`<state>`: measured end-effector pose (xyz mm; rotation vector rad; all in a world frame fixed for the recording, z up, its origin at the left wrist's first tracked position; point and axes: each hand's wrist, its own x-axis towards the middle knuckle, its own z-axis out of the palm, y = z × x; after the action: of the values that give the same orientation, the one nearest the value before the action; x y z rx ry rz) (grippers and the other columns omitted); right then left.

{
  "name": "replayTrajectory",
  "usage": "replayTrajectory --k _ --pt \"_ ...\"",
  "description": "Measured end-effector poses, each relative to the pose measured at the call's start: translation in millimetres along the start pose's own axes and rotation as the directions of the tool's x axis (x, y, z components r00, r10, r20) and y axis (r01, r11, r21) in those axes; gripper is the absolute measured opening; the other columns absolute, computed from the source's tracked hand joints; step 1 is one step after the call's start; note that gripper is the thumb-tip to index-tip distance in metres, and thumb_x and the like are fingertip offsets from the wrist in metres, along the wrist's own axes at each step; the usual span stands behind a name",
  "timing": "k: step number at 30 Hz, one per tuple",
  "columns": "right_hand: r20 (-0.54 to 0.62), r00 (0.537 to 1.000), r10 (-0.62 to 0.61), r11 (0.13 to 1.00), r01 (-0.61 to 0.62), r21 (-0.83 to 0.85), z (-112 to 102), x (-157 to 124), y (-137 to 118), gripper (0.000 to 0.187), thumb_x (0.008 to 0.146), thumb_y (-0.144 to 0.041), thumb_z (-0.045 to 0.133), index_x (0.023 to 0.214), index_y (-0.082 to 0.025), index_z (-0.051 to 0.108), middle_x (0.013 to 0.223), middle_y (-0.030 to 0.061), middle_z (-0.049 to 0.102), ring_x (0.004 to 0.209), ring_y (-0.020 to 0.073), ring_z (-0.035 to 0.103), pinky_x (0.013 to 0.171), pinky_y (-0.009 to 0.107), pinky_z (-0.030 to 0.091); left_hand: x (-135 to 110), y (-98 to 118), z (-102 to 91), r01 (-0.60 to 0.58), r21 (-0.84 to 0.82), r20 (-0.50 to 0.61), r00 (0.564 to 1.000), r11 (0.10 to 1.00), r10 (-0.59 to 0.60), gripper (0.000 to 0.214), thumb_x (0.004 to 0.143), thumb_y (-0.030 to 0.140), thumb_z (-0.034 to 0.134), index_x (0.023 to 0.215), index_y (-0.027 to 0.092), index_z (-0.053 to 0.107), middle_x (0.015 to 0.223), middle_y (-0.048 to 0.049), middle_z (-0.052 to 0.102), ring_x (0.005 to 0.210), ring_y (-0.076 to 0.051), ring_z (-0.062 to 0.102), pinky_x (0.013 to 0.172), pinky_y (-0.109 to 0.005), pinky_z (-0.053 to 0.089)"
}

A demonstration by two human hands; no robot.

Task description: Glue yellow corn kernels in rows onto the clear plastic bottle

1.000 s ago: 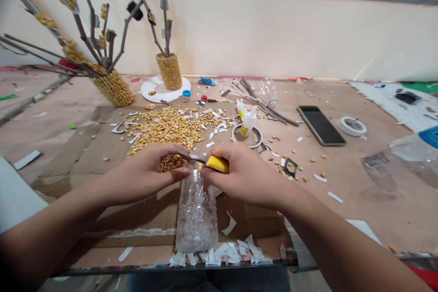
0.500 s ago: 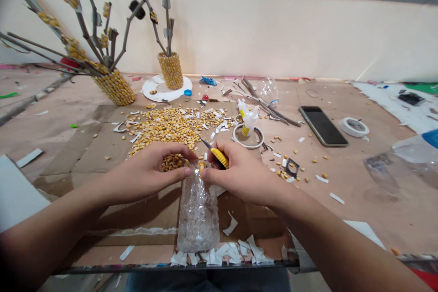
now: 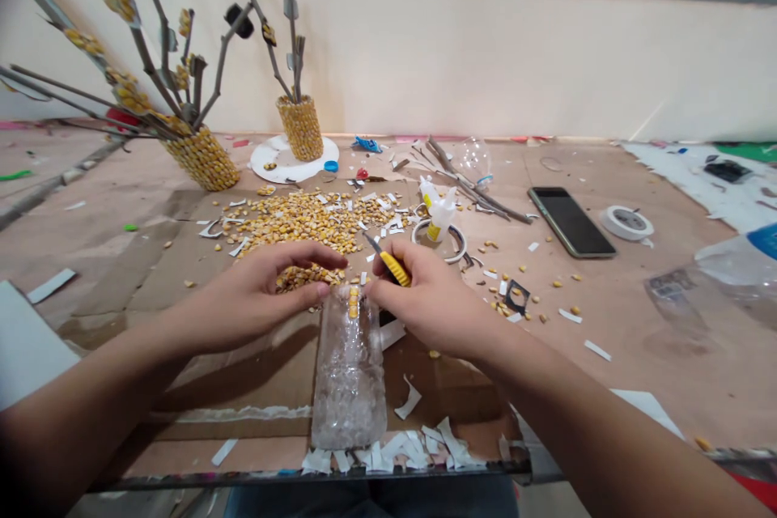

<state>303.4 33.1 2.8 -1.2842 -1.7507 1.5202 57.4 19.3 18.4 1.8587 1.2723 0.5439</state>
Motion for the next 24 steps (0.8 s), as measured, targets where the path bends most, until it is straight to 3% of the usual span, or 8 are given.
replayTrajectory --k 4,7,10,13,19,24 --pt "-0.086 0.996 0.005 0.999 0.000 0.054 -5 2 -1 0.023 0.084 -0.040 0.070 0.087 -0.024 0.055 0.067 -0.0070 0.047 0.058 0.0124 0.038 0.057 0.030 0.032 5 -11 -29.6 0.028 0.113 -0.208 0.978 0.993 -0.004 0.025 0.096 0.038 0.064 0.107 0.019 0.076 0.102 -0.0077 0.080 0.094 -0.023 0.071 0.083 -0.036 0.054" --pt "-0.113 0.993 0.016 0.999 -0.011 0.046 -7 3 -1 0.023 0.083 -0.041 0.070 0.085 -0.024 0.056 0.063 -0.0084 0.044 0.055 0.0114 0.035 0.055 0.030 0.029 9 -22 -45.7 0.112 0.312 -0.194 0.980 0.944 -0.052 0.024 0.094 0.040 0.065 0.098 0.019 0.076 0.077 -0.0030 0.072 0.067 -0.019 0.062 0.062 -0.032 0.043" --pt "-0.111 0.994 0.014 0.998 -0.008 0.055 -7 4 0 0.024 0.083 -0.044 0.071 0.085 -0.023 0.058 0.061 -0.0087 0.044 0.054 0.0112 0.035 0.055 0.029 0.028 11 -29 -46.7 0.132 0.565 -0.132 0.989 0.815 -0.069 0.020 0.096 0.034 0.061 0.094 0.021 0.076 0.086 -0.0060 0.076 0.075 -0.023 0.065 0.067 -0.033 0.043" --pt "-0.114 0.993 0.012 0.998 -0.004 0.070 -5 5 1 0.026 0.083 -0.044 0.072 0.085 -0.023 0.059 0.062 -0.0085 0.044 0.054 0.0107 0.034 0.054 0.029 0.027 12 -30 -39.4 0.075 0.697 -0.089 0.996 0.713 -0.017 0.023 0.099 0.028 0.055 0.100 0.020 0.076 0.100 -0.0102 0.077 0.089 -0.026 0.069 0.074 -0.034 0.046" --pt "-0.116 0.993 0.022 0.996 -0.012 0.085 -3 6 -1 0.028 0.082 -0.046 0.073 0.085 -0.022 0.060 0.062 -0.0084 0.044 0.055 0.0098 0.035 0.052 0.027 0.027 15 -37 -31.6 -0.005 0.784 -0.023 0.999 0.621 0.036 0.027 0.100 0.022 0.053 0.117 0.019 0.075 0.117 -0.0129 0.073 0.095 -0.027 0.070 0.081 -0.035 0.051" --pt "-0.102 0.994 0.038 0.995 -0.028 0.097 -4 6 0 0.030 0.082 -0.048 0.074 0.084 -0.022 0.060 0.062 -0.0080 0.045 0.054 0.0094 0.036 0.051 0.028 0.027 20 -47 -33.0 -0.009 0.799 -0.019 0.999 0.602 0.040 0.026 0.100 0.020 0.054 0.114 0.021 0.076 0.116 -0.0114 0.074 0.098 -0.028 0.071 0.082 -0.036 0.052"
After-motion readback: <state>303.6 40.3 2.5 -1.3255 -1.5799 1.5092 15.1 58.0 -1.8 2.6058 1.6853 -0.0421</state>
